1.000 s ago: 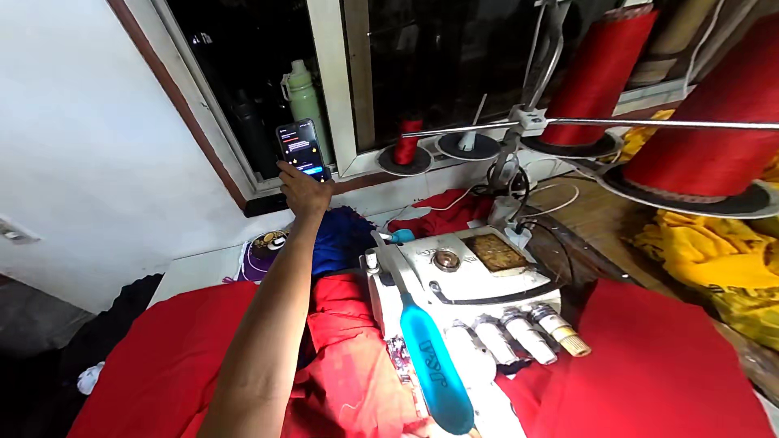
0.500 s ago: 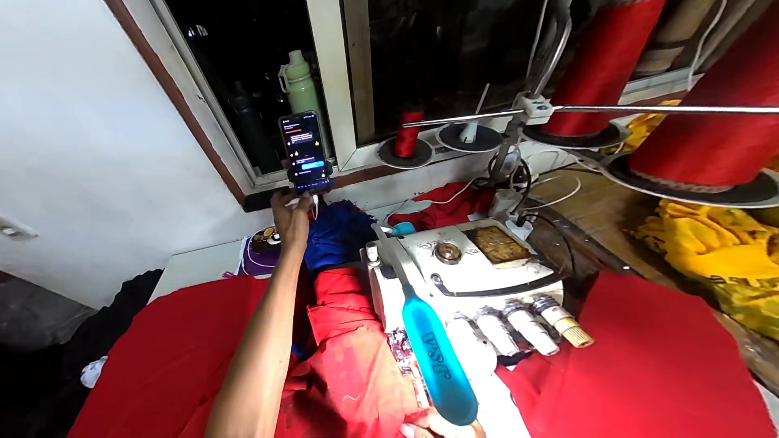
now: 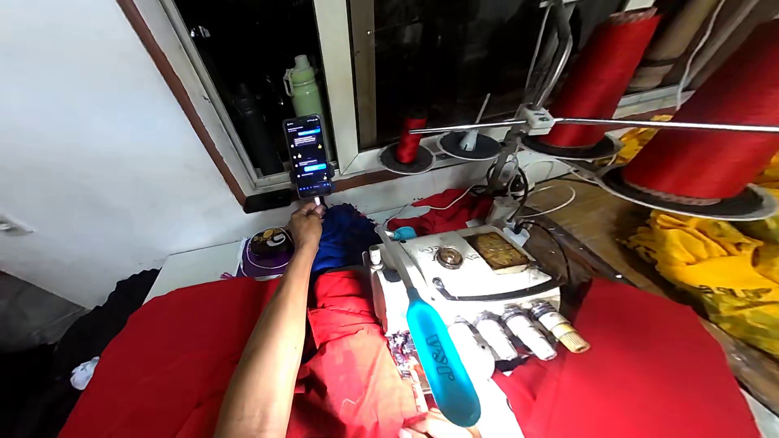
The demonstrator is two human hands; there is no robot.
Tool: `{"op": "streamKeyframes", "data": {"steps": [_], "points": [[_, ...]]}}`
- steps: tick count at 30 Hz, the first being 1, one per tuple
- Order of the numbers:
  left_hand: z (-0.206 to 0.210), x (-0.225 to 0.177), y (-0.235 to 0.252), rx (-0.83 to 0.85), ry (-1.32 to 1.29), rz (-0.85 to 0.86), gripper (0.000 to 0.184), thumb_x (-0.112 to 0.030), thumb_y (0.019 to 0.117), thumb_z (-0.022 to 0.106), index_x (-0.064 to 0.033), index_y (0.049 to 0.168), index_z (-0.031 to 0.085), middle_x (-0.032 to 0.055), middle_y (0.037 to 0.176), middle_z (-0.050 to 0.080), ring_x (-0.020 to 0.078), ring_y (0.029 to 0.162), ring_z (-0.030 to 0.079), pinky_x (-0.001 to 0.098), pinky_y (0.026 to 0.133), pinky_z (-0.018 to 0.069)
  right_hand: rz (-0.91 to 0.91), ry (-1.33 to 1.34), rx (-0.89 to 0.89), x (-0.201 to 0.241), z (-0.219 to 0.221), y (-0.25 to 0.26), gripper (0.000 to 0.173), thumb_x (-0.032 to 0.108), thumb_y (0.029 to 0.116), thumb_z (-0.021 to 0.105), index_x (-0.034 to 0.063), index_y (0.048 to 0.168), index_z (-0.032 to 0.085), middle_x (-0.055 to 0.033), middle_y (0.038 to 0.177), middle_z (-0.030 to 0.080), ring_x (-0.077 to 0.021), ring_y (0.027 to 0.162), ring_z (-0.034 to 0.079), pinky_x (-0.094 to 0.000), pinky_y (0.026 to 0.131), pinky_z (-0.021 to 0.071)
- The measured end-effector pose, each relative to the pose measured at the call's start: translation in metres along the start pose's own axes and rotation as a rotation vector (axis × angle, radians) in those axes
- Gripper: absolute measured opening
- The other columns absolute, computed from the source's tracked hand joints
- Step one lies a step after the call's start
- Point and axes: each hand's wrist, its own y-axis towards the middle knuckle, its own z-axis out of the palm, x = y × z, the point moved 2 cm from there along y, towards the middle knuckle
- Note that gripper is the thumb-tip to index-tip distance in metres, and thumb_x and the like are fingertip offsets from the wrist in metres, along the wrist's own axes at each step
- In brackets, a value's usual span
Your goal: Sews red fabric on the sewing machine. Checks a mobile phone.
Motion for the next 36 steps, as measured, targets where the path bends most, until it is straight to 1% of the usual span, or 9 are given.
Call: {"op": "streamKeyframes", "data": {"steps": [8,13,16,19,22,27,31,33,36], "points": [[-0.009,0.003,0.007,0.104,-0.037,0.032,0.018,-0.005,0.1049,0.052,0.0051,0.109,0.067,0.0142,0.102,0.070,0.0188,0.086,0.067,0.0367,0.081,0.0564,0.060,0.018,-0.013,0.006,-0.001,0.002,0.027,0.024,0.0911,0.073,-0.0007,0.081,0.078,-0.0150,0.080,0.075,-0.0254,0.076,0.073,-0.0414,0.079,0.0578],[-0.011,0.001,0.004,0.144,-0.018,0.028,0.024,-0.008,0.1054,0.054,0.0055,0.123,0.062,0.0182,0.114,0.069,0.0236,0.099,0.068,0.0413,0.088,0.0564,0.028,-0.016,-0.005,0.002,0.001,0.000,0.028,0.026,0.0924,0.071,-0.0002,0.084,0.079,-0.0152,0.084,0.076,-0.0274,0.080,0.074,-0.0441,0.080,0.0585],[-0.015,0.001,0.000,0.110,-0.011,0.054,0.030,-0.010,0.1022,0.061,0.0044,0.129,0.060,0.0201,0.118,0.067,0.0265,0.103,0.068,0.0447,0.091,0.0561,0.001,-0.009,0.025,-0.002,0.001,0.001,0.024,0.022,0.0919,0.073,0.0011,0.083,0.079,-0.0137,0.083,0.076,-0.0271,0.080,0.075,-0.0462,0.079,0.0595],[-0.025,0.001,-0.017,0.065,0.057,0.062,0.032,-0.009,0.1015,0.060,0.0019,0.132,0.060,0.0195,0.125,0.066,0.0277,0.110,0.067,0.0474,0.096,0.0553,-0.027,0.013,-0.011,-0.001,0.000,0.000,0.021,0.021,0.0900,0.075,0.0032,0.081,0.079,-0.0105,0.080,0.076,-0.0229,0.078,0.074,-0.0421,0.078,0.0597],[-0.044,0.008,-0.050,0.063,0.175,0.078,0.028,-0.013,0.1036,0.057,-0.0020,0.129,0.063,0.0164,0.124,0.068,0.0263,0.107,0.069,0.0487,0.094,0.0563,-0.016,0.030,-0.012,0.002,-0.001,-0.001,0.019,0.020,0.0886,0.076,0.0032,0.081,0.079,-0.0094,0.081,0.076,-0.0208,0.079,0.074,-0.0404,0.079,0.0600],[-0.092,0.029,-0.133,0.070,0.293,0.139,0.027,-0.014,0.1028,0.055,-0.0009,0.124,0.067,0.0154,0.122,0.069,0.0254,0.108,0.069,0.0460,0.091,0.0581,0.061,0.006,-0.012,0.008,-0.002,-0.002,0.019,0.022,0.0870,0.077,0.0043,0.081,0.080,-0.0092,0.081,0.076,-0.0223,0.080,0.074,-0.0451,0.078,0.0592],[-0.135,0.037,-0.214,-0.009,0.433,0.208,0.027,-0.014,0.1015,0.056,0.0006,0.120,0.070,0.0157,0.117,0.072,0.0265,0.110,0.069,0.0457,0.098,0.0550,0.074,-0.013,-0.043,0.003,0.002,-0.001,0.021,0.028,0.0857,0.077,0.0084,0.080,0.080,-0.0048,0.080,0.076,-0.0175,0.079,0.074,-0.0435,0.077,0.0599],[-0.151,0.047,-0.250,-0.044,0.482,0.226,0.026,-0.013,0.0999,0.057,0.0000,0.117,0.072,0.0149,0.113,0.073,0.0262,0.104,0.070,0.0449,0.093,0.0566,0.074,-0.020,-0.065,-0.002,0.004,-0.001,0.023,0.032,0.0854,0.075,0.0112,0.079,0.080,-0.0017,0.079,0.076,-0.0137,0.077,0.073,-0.0417,0.074,0.0598],[-0.172,0.061,-0.288,-0.053,0.567,0.226,0.027,-0.012,0.0978,0.060,0.0005,0.118,0.072,0.0162,0.115,0.072,0.0274,0.100,0.070,0.0450,0.088,0.0577,0.067,-0.016,-0.072,-0.004,0.005,-0.001,0.025,0.035,0.0878,0.072,0.0122,0.081,0.080,-0.0012,0.079,0.075,-0.0127,0.076,0.073,-0.0410,0.073,0.0594]]}}
